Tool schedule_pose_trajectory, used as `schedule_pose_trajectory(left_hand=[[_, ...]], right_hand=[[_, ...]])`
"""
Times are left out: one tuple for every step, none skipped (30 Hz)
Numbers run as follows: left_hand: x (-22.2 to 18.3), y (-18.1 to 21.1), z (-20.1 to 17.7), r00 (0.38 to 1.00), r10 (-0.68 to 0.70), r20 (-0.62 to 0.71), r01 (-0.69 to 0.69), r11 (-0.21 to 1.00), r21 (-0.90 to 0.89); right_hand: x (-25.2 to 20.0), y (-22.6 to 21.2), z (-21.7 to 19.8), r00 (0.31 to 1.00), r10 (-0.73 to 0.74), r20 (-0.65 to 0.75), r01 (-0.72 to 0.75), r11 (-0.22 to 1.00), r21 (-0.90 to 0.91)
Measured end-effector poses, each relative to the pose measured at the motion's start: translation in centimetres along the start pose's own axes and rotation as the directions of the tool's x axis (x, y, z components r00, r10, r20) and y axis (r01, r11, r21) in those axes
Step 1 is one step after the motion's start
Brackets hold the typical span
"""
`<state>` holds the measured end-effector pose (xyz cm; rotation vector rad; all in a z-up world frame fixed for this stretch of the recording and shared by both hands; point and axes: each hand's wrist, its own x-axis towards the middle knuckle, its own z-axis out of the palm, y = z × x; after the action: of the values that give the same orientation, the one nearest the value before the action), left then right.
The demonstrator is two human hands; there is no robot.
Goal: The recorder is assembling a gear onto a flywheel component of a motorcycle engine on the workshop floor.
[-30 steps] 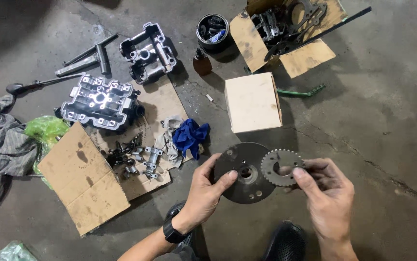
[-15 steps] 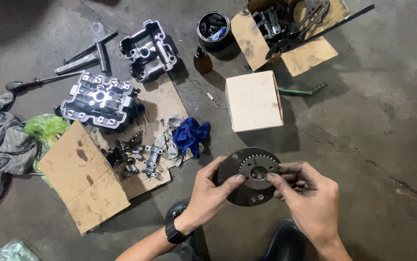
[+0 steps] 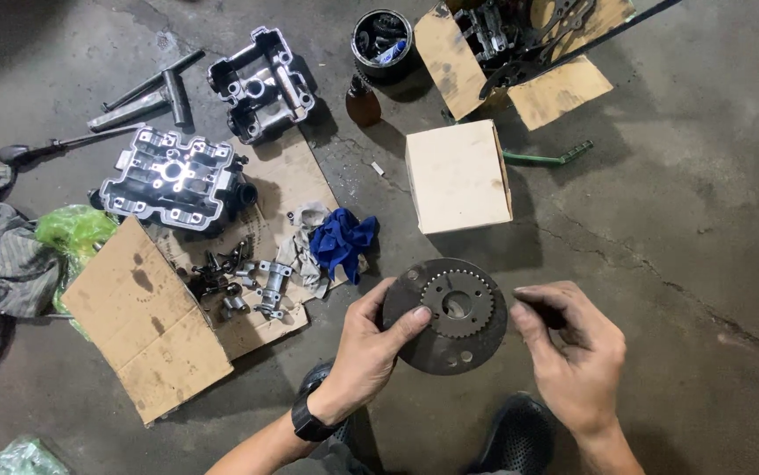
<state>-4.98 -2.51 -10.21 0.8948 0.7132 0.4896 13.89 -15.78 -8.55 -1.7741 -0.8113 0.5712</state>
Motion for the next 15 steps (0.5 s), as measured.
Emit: schedule_pose_trajectory(left_hand=[[0.0,-0.1,0.0,1.000,-0.001,0.000,0.001,1.000,0.001],[0.0,-0.1,0.0,1.000,0.008,0.006,-0.008,1.000,0.004],[0.0,-0.2,0.0,1.000,0.017,0.012,-0.017,1.000,0.008],[0.0,-0.2,0.0,1.000,0.017,0.014,-0.017,1.000,0.008],[0.0,-0.3,0.1,1.000,0.005,0.014,-0.005,1.000,-0.014],[-0.1,-0.4,0.1,1.000,-0.007,0.014,0.007,0.999,-0.037],[-0.1,-0.2,0.2,1.000,-0.007,0.016,0.008,0.999,-0.037],[-0.1,-0.1,0.2,1.000,-0.016,0.019,0.016,0.999,-0.039],[-0.1,0.0,0.2,0.999,-0.024,0.022,0.024,0.999,-0.042],[-0.1,-0.1,0.2,0.999,-0.024,0.022,0.025,0.999,-0.041],[-0.1,-0.1,0.2,0.999,-0.028,0.023,0.029,0.999,-0.036],[-0.1,-0.2,0.1,0.999,-0.033,0.024,0.033,0.999,-0.031],[-0.1,-0.3,0.2,0.999,-0.033,0.024,0.034,0.999,-0.030],[-0.2,-0.3,0.2,1.000,-0.023,0.019,0.023,0.999,-0.022],[-0.2,-0.4,0.2,1.000,-0.013,0.014,0.013,1.000,-0.014]], right_hand=[[0.0,0.1,-0.1,1.000,0.001,-0.001,-0.001,1.000,0.000],[0.1,0.1,-0.2,0.994,-0.108,0.013,0.109,0.992,-0.059],[0.1,0.2,-0.3,0.976,-0.215,0.033,0.218,0.969,-0.117],[0.2,-0.5,-0.2,0.976,-0.215,0.031,0.217,0.969,-0.117],[0.3,-1.1,-0.2,0.968,-0.242,0.066,0.249,0.962,-0.115],[0.4,-1.7,-0.1,0.958,-0.269,0.101,0.279,0.954,-0.111],[0.4,-1.6,-0.1,0.958,-0.268,0.099,0.279,0.954,-0.112],[0.4,-1.4,-0.2,0.960,-0.248,0.128,0.262,0.959,-0.106],[0.3,-1.2,-0.2,0.961,-0.228,0.157,0.245,0.964,-0.101],[0.4,-1.4,-0.1,0.961,-0.228,0.156,0.245,0.964,-0.100],[0.5,-1.6,0.0,0.950,-0.258,0.176,0.279,0.954,-0.110],[0.5,-1.8,0.1,0.938,-0.286,0.196,0.313,0.942,-0.119],[0.6,-1.9,0.2,0.938,-0.286,0.195,0.312,0.943,-0.119],[0.6,-1.9,0.2,0.938,-0.271,0.215,0.305,0.942,-0.140],[0.6,-2.0,0.3,0.938,-0.256,0.235,0.298,0.941,-0.162]])
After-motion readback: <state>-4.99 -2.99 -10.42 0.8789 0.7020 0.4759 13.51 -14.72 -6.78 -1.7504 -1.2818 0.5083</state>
